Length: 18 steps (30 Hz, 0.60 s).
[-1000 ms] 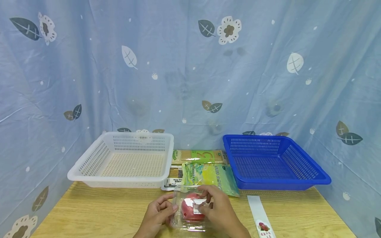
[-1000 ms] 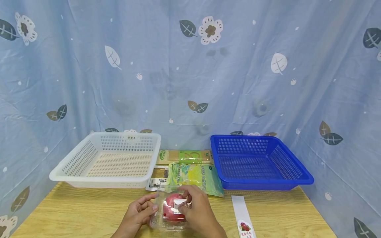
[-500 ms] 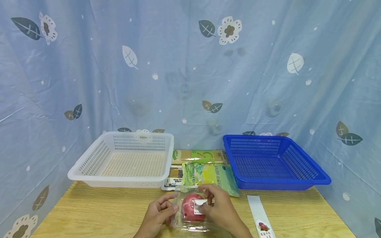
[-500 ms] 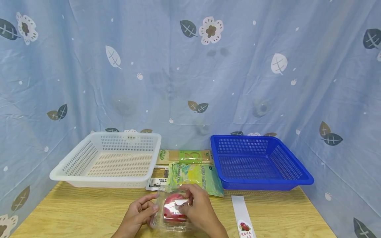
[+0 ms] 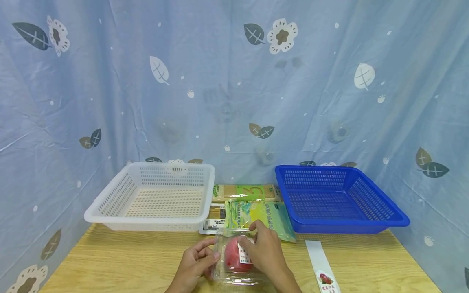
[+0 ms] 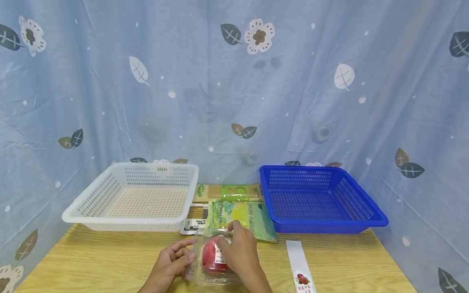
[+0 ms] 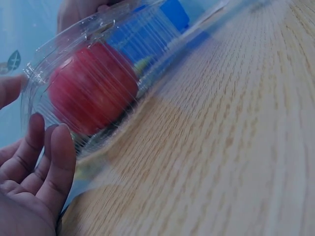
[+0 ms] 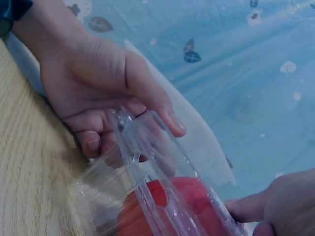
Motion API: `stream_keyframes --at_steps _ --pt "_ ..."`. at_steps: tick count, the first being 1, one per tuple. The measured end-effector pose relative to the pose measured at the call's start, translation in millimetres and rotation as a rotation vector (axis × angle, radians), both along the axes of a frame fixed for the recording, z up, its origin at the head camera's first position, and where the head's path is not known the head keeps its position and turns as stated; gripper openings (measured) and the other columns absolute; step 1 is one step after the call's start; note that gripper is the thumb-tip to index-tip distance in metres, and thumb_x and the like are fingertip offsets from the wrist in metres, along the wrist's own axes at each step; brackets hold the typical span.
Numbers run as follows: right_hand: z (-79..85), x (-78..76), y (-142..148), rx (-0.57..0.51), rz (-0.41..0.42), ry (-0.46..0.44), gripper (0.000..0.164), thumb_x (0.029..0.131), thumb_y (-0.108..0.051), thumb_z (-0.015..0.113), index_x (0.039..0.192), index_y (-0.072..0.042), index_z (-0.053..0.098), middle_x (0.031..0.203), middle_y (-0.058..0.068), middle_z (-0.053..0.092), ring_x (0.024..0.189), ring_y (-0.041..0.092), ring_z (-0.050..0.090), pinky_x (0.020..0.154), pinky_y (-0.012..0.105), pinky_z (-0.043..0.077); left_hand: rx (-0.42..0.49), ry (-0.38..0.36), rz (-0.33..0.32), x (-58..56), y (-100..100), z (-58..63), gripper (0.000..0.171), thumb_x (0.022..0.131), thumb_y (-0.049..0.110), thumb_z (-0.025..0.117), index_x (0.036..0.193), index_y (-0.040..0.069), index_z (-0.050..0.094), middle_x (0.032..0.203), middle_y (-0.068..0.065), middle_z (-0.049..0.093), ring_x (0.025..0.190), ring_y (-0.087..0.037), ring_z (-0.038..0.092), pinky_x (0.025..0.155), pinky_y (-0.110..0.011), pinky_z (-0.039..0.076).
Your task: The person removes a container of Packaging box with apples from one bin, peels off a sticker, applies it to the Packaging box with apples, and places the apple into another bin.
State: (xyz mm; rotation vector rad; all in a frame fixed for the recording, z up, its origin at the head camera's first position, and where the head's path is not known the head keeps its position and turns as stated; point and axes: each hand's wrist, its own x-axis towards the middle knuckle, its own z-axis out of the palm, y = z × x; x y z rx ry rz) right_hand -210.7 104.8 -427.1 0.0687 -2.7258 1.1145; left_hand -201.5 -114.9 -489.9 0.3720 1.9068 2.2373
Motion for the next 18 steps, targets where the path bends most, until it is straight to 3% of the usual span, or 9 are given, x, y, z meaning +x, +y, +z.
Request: stream_keyframes --at_steps 5,9,15,18 --pt "-0.7 -2.7 1.3 -0.031 -0.005 0.028 0.021 0.09 -0.015 0.076 0.103 -0.004 0.064 0.063 -0.003 0.052 0.059 0.014 0.049 0.053 0.028 0.043 0.005 0.01 -0.002 0.5 0.5 -0.2 0.056 0.096 0.006 0.065 0.14 -0.019 0.041 0.082 0.003 0.062 0.056 -0.005 0.053 0.052 -0.021 0.052" --pt "-0.5 -3.8 7.1 -0.073 0.041 0.043 0.016 0.09 -0.003 0.071 0.105 -0.001 0.064 0.063 -0.002 0.051 0.051 0.011 0.048 0.047 0.025 0.042 0.016 0.012 -0.007 0.5 0.9 -0.8 0.055 0.096 0.005 0.065 0.139 -0.018 0.041 0.081 0.003 0.062 0.056 -0.005 0.054 0.05 -0.021 0.052" --pt "4.0 -4.4 22.1 -0.253 0.266 -0.054 0.031 0.089 0.01 0.06 0.119 0.004 0.057 0.078 0.007 0.051 0.038 0.012 0.053 0.039 0.027 0.049 0.012 0.002 0.001 1.6 1.2 0.7 0.056 0.095 0.006 0.066 0.139 -0.018 0.041 0.08 0.001 0.061 0.055 -0.006 0.054 0.049 -0.022 0.052" --pt "7.8 -4.0 31.4 -0.367 0.384 -0.146 0.045 0.083 0.015 0.06 0.126 0.005 0.052 0.089 0.011 0.048 0.043 0.014 0.053 0.037 0.028 0.049 0.001 0.0 0.008 2.4 1.6 0.6 0.056 0.095 0.007 0.067 0.139 -0.018 0.042 0.079 0.0 0.061 0.055 -0.007 0.054 0.049 -0.022 0.052"
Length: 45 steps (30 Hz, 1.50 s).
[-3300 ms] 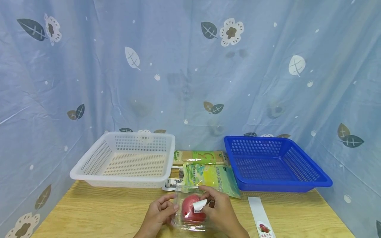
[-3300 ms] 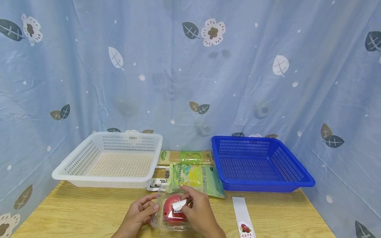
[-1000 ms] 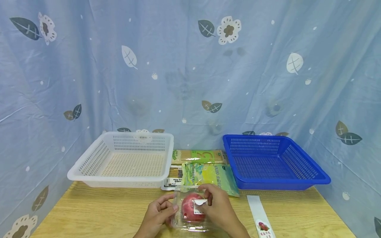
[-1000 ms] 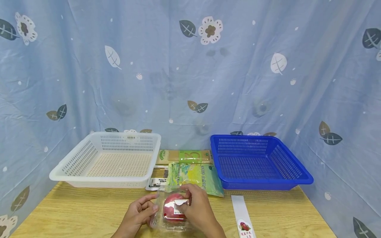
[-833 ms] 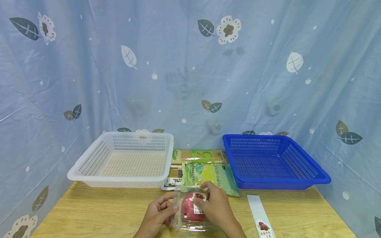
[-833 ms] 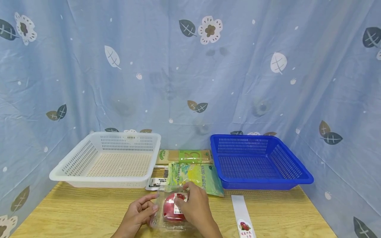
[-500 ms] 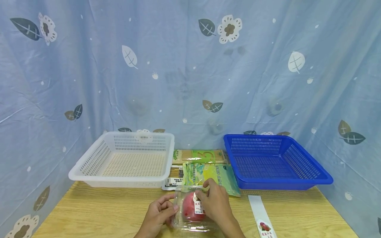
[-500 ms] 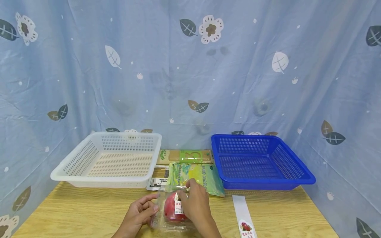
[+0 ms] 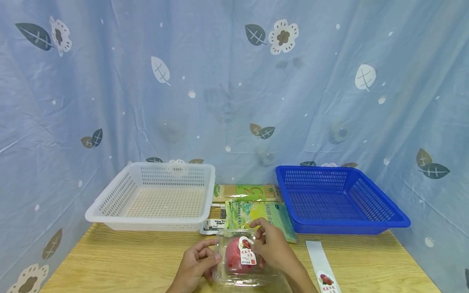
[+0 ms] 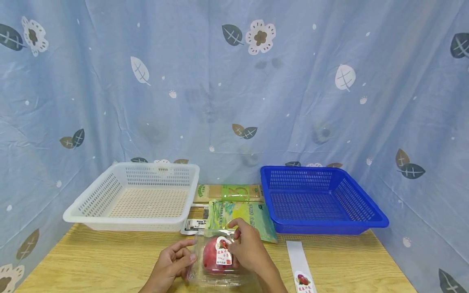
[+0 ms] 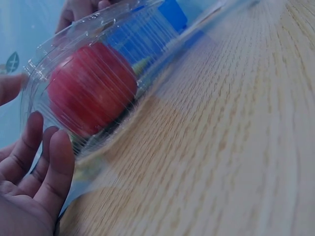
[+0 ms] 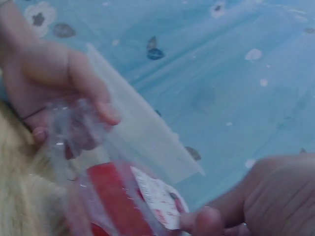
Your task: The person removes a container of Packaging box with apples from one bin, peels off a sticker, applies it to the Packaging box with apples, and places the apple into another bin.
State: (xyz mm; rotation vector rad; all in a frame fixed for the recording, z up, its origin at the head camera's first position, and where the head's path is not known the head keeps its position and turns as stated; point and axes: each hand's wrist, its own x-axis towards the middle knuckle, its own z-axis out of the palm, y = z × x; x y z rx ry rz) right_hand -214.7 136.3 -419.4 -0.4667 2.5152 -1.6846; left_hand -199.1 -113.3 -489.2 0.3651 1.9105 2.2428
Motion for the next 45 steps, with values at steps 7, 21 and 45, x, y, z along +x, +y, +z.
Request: stream_keyframes --at_steps 7,21,45 --pt "3.7 3.7 13.5 -0.07 0.205 -0.085 0.068 0.07 0.024 0.056 0.133 0.003 0.047 0.102 0.014 0.043 0.059 0.009 0.044 0.043 0.02 0.04 -0.025 -0.046 -0.006 -0.7 0.6 0.0 0.062 0.095 0.013 0.069 0.141 -0.017 0.041 0.082 -0.001 0.061 0.055 -0.007 0.054 0.049 -0.021 0.052" --pt "10.2 2.1 36.7 -0.274 0.201 -0.051 0.06 0.077 0.016 0.062 0.133 0.0 0.049 0.107 0.016 0.041 0.081 0.014 0.051 0.057 0.022 0.048 -0.004 -0.095 0.017 -1.3 3.2 -0.5 0.062 0.094 0.011 0.07 0.143 -0.015 0.042 0.079 -0.001 0.06 0.059 -0.007 0.055 0.049 -0.021 0.051" --pt "26.1 -3.2 144.6 -0.802 -0.947 0.14 0.025 0.09 0.012 0.066 0.105 -0.005 0.056 0.073 -0.002 0.053 0.05 0.01 0.051 0.036 0.019 0.04 -0.078 -0.268 -0.02 10.6 5.5 26.1 0.062 0.087 0.009 0.075 0.138 -0.007 0.043 0.087 -0.003 0.058 0.069 -0.013 0.057 0.059 -0.032 0.061"
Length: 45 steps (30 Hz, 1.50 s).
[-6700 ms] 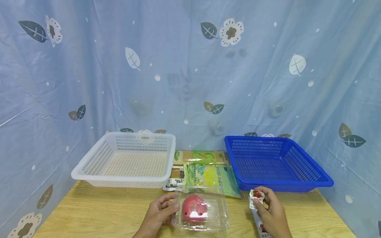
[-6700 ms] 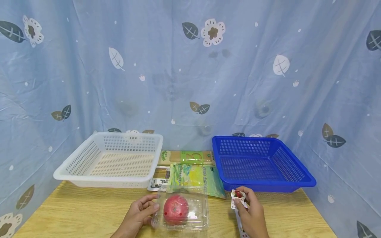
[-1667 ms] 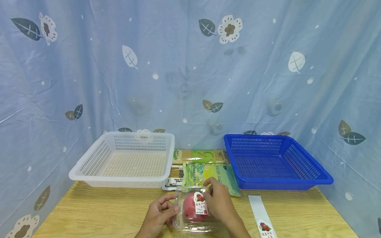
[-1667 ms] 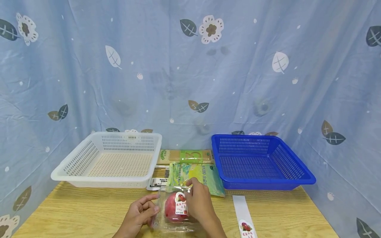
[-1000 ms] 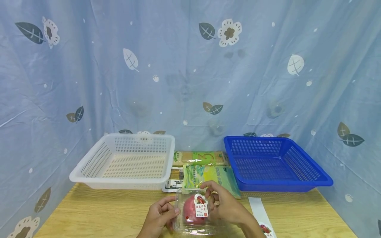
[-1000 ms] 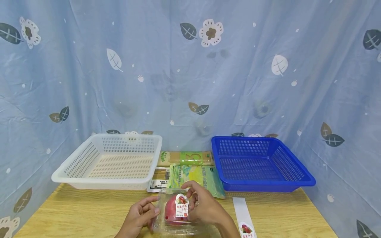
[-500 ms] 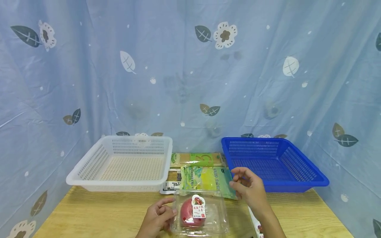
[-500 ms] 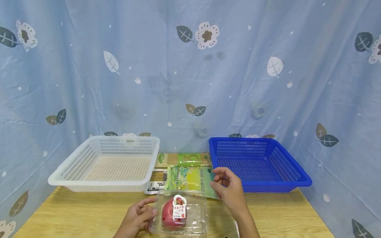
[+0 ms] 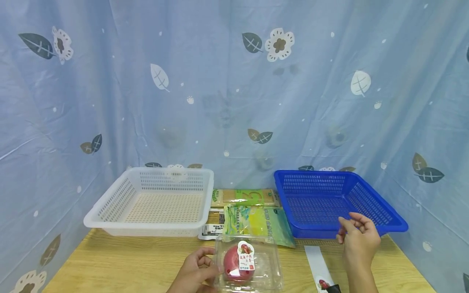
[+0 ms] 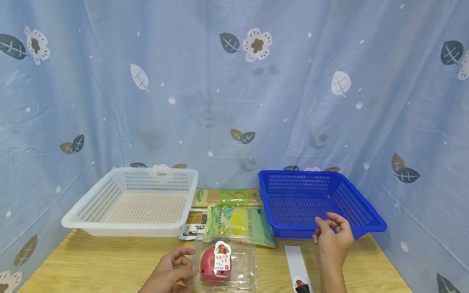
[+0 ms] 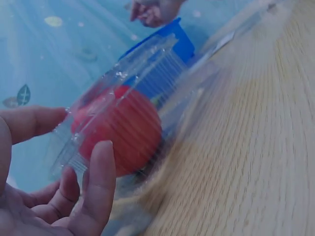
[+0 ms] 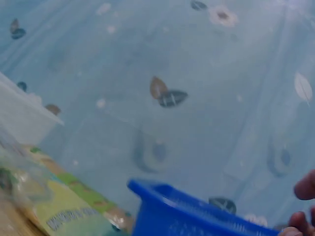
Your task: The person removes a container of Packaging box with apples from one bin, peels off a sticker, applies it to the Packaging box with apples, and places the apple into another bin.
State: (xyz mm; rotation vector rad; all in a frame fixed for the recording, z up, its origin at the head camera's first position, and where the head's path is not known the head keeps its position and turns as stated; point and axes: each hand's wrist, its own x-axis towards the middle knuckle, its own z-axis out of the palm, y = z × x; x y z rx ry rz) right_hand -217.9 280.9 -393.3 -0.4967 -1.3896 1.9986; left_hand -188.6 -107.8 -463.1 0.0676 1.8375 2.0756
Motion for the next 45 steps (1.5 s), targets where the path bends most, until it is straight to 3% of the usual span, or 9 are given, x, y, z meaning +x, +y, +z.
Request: stream_keyframes --at_steps 5,9,13,15,19,27,31,37,45 --pt "-16.4 -4.3 17.3 -0.158 -0.139 0.038 0.032 0.089 0.012 0.065 0.104 -0.009 0.047 0.067 -0.002 0.054 0.041 0.008 0.051 0.032 0.019 0.04 0.056 -0.02 -0.02 0.8 1.3 2.2 0.059 0.087 0.008 0.075 0.135 -0.007 0.044 0.089 -0.003 0.056 0.069 -0.012 0.057 0.059 -0.031 0.061" --pt "-25.3 -6.1 24.7 -0.27 -0.176 0.031 0.039 0.091 0.011 0.064 0.109 -0.013 0.039 0.075 0.001 0.058 0.045 0.011 0.058 0.039 0.022 0.049 0.129 -0.033 -0.037 0.2 2.1 2.7 0.058 0.088 0.005 0.074 0.134 -0.005 0.041 0.091 -0.004 0.054 0.07 -0.012 0.058 0.061 -0.033 0.062" --pt "-28.1 -7.8 28.8 -0.36 -0.134 0.003 0.049 0.093 0.008 0.064 0.116 -0.018 0.03 0.111 0.005 0.047 0.061 0.012 0.064 0.055 0.022 0.058 0.187 -0.033 -0.049 -2.0 2.7 2.5 0.059 0.087 0.0 0.072 0.135 -0.005 0.038 0.095 -0.005 0.052 0.077 -0.018 0.063 0.065 -0.038 0.063" --pt "-28.5 -8.3 31.1 -0.41 -0.098 -0.019 0.054 0.092 0.006 0.067 0.119 -0.02 0.028 0.119 0.005 0.038 0.069 0.012 0.064 0.065 0.023 0.06 0.187 -0.019 -0.046 -3.1 3.2 2.6 0.06 0.086 -0.002 0.07 0.135 -0.007 0.038 0.096 -0.006 0.052 0.08 -0.02 0.065 0.065 -0.039 0.063" --pt "-29.3 -8.1 36.1 -0.497 -0.049 -0.032 0.062 0.09 0.005 0.071 0.125 -0.024 0.029 0.124 0.005 0.036 0.077 0.014 0.064 0.077 0.026 0.061 0.159 0.007 -0.023 -4.5 5.2 6.1 0.06 0.084 -0.004 0.068 0.136 -0.008 0.037 0.098 -0.007 0.05 0.081 -0.023 0.067 0.064 -0.039 0.063" --pt "-31.6 -4.1 42.5 -0.579 -0.049 0.04 0.061 0.088 0.013 0.069 0.124 -0.023 0.034 0.115 0.005 0.042 0.073 0.017 0.062 0.077 0.031 0.062 0.174 0.034 0.025 -10.4 15.4 32.1 0.064 0.085 0.0 0.07 0.136 -0.006 0.032 0.099 -0.006 0.049 0.069 -0.011 0.055 0.065 -0.038 0.063" --pt "-32.8 -4.1 44.4 -0.593 -0.054 0.059 0.061 0.087 0.015 0.068 0.121 -0.021 0.033 0.111 0.006 0.045 0.071 0.019 0.063 0.074 0.033 0.063 0.193 0.066 0.028 -16.6 23.4 46.6 0.065 0.085 0.0 0.07 0.137 -0.007 0.03 0.098 -0.006 0.047 0.069 -0.012 0.05 0.068 -0.041 0.063" --pt "-32.3 -6.2 44.6 -0.591 -0.039 0.062 0.061 0.089 0.015 0.065 0.122 -0.022 0.031 0.11 0.007 0.045 0.072 0.021 0.065 0.072 0.034 0.063 0.242 0.094 0.021 -30.4 43.8 65.5 0.062 0.087 -0.001 0.071 0.135 -0.004 0.032 0.097 -0.006 0.043 0.07 -0.013 0.046 0.072 -0.043 0.063" --pt "-33.2 -6.0 45.2 -0.593 -0.035 0.07 0.059 0.09 0.016 0.063 0.122 -0.022 0.031 0.109 0.008 0.044 0.071 0.022 0.065 0.071 0.035 0.063 0.314 0.115 0.042 -52.3 78.5 83.1 0.056 0.09 0.0 0.069 0.135 -0.002 0.035 0.095 -0.007 0.047 0.069 -0.013 0.05 0.074 -0.043 0.063"
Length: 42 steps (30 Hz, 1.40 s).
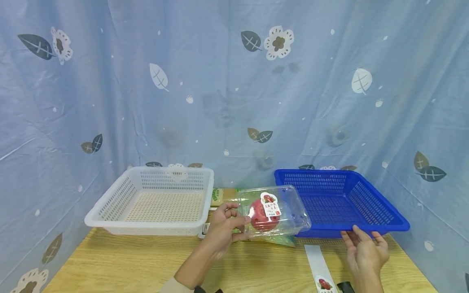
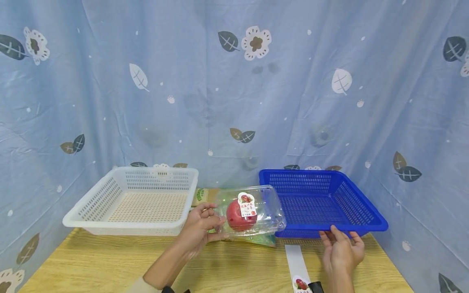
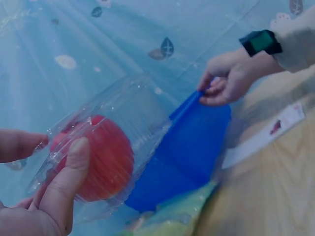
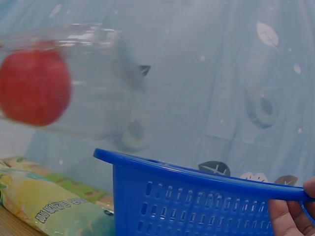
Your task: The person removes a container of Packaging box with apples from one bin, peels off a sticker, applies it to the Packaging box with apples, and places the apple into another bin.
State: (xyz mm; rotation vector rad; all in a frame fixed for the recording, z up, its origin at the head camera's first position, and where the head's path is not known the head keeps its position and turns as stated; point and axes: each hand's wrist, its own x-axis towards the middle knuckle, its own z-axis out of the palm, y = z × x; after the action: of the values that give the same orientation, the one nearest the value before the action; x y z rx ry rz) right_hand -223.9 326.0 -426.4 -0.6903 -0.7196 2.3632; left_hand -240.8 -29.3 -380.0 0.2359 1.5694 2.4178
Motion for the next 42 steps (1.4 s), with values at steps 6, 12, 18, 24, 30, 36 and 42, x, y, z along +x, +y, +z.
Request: stream_keyframes --at_steps 6,12,18,24,30,36,42 --pt "-1.4 -0.1 -0.3 -0.003 -0.004 0.005 0.059 0.09 0.016 0.064 0.123 -0.022 0.031 0.11 0.008 0.045 0.07 0.022 0.064 0.072 0.035 0.063 -0.013 0.024 0.037 -19.2 30.3 11.5 0.057 0.089 -0.001 0.07 0.135 -0.002 0.037 0.095 -0.008 0.049 0.069 -0.015 0.052 0.066 -0.036 0.063" --pt "-1.6 -3.5 -1.3 -0.02 -0.039 0.032 0.057 0.089 0.017 0.063 0.12 -0.02 0.031 0.107 0.008 0.044 0.067 0.022 0.063 0.066 0.036 0.063 -0.003 -0.013 0.094 -35.5 69.9 18.9 0.06 0.084 -0.006 0.074 0.133 -0.002 0.04 0.096 -0.01 0.051 0.065 -0.017 0.054 0.066 -0.04 0.063" --pt "1.2 -6.0 -0.6 -0.026 -0.067 0.057 0.055 0.089 0.019 0.061 0.117 -0.018 0.03 0.103 0.009 0.045 0.062 0.023 0.061 0.063 0.036 0.062 0.056 -0.062 0.12 -49.4 116.3 18.5 0.058 0.08 -0.013 0.074 0.129 -0.003 0.043 0.099 -0.013 0.048 0.06 -0.021 0.054 0.062 -0.042 0.063" --pt "0.3 -7.0 -2.5 -0.005 -0.048 0.016 0.056 0.091 0.017 0.061 0.122 -0.019 0.032 0.114 0.008 0.039 0.064 0.022 0.06 0.065 0.035 0.062 0.008 -0.091 0.159 -57.4 150.6 16.4 0.053 0.08 -0.013 0.075 0.122 0.001 0.046 0.106 -0.017 0.047 0.065 -0.035 0.066 0.059 -0.045 0.062" --pt "0.0 -7.4 -4.0 -0.012 -0.053 0.028 0.055 0.091 0.016 0.061 0.121 -0.019 0.032 0.114 0.008 0.039 0.064 0.022 0.06 0.064 0.036 0.062 -0.105 -0.104 0.185 -62.4 172.5 19.2 0.052 0.081 -0.012 0.076 0.12 0.003 0.045 0.106 -0.022 0.052 0.066 -0.04 0.07 0.057 -0.045 0.062" --pt "-1.7 -5.8 -4.3 -0.045 -0.051 0.031 0.056 0.09 0.017 0.061 0.12 -0.02 0.031 0.111 0.008 0.04 0.064 0.023 0.059 0.066 0.036 0.062 -0.198 -0.104 0.221 -63.7 181.9 18.0 0.051 0.081 -0.013 0.074 0.121 0.001 0.045 0.105 -0.024 0.054 0.065 -0.041 0.07 0.057 -0.043 0.062" --pt "-2.0 -5.8 -4.7 -0.06 -0.067 0.058 0.057 0.089 0.019 0.061 0.119 -0.019 0.031 0.108 0.008 0.041 0.064 0.022 0.058 0.062 0.037 0.062 -0.267 -0.087 0.217 -61.4 183.2 21.7 0.057 0.081 -0.015 0.071 0.129 -0.003 0.043 0.126 -0.03 0.052 0.063 -0.041 0.071 0.055 -0.042 0.062"
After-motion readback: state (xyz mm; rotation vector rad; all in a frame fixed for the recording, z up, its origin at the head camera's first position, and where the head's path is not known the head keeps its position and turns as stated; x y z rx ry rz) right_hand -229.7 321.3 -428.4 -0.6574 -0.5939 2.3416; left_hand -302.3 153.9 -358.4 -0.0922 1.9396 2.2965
